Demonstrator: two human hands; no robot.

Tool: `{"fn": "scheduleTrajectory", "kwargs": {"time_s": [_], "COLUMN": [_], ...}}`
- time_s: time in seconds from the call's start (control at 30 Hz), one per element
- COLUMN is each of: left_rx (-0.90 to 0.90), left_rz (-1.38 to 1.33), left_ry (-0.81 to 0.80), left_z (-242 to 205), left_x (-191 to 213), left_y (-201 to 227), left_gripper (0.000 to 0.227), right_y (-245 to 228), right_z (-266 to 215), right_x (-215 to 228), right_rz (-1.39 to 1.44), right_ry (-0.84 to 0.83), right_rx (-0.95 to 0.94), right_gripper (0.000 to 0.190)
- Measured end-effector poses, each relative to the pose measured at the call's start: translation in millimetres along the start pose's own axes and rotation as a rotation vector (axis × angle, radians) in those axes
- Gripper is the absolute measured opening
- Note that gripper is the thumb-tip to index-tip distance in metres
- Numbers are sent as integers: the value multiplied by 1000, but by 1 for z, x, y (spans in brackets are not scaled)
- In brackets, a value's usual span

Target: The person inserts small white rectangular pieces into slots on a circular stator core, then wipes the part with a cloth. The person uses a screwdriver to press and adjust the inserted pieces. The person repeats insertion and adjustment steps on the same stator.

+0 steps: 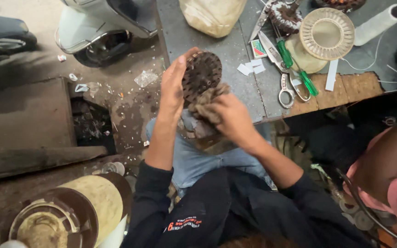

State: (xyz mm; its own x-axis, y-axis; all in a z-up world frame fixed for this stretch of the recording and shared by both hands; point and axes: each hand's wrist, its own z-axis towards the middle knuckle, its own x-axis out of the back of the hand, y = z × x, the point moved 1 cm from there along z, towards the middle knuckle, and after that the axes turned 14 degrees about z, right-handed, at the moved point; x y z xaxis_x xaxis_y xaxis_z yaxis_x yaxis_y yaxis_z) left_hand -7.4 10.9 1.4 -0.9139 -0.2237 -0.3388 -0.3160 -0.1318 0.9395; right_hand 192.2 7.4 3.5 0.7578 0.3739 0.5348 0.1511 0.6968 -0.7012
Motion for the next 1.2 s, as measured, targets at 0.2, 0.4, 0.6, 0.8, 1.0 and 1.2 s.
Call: {"fn": "scheduleTrajectory", "kwargs": {"time_s": [0.2, 0.4, 0.6, 0.8, 1.0, 1.2], "left_rx": [-27, -42, -36, -160, -300, -485], "left_rz": [13, -46, -73, 64, 724, 1109], "left_ry": [2, 21, -31, 80, 330, 129], "left_z": [4, 6, 9, 23, 15, -20], "left_x": [-5, -3, 4, -5, -24, -13], "left_y": [-3, -11, -26, -33, -19, 10], "left_gripper": [51, 49, 47, 51, 43, 33], "right_y": [21, -3, -6, 2, 21, 23], "right_z": [32, 2, 28, 3, -15, 37], "right_x": [-1, -22, -29, -13, 65, 78], "right_rz": [16, -94, 94, -90, -8, 244], "right_ry": [438, 175, 267, -14, 213, 475], "right_rx": [-64, -45, 105, 31, -96, -119], "right_gripper": [34, 37, 42, 42, 27, 38]}}
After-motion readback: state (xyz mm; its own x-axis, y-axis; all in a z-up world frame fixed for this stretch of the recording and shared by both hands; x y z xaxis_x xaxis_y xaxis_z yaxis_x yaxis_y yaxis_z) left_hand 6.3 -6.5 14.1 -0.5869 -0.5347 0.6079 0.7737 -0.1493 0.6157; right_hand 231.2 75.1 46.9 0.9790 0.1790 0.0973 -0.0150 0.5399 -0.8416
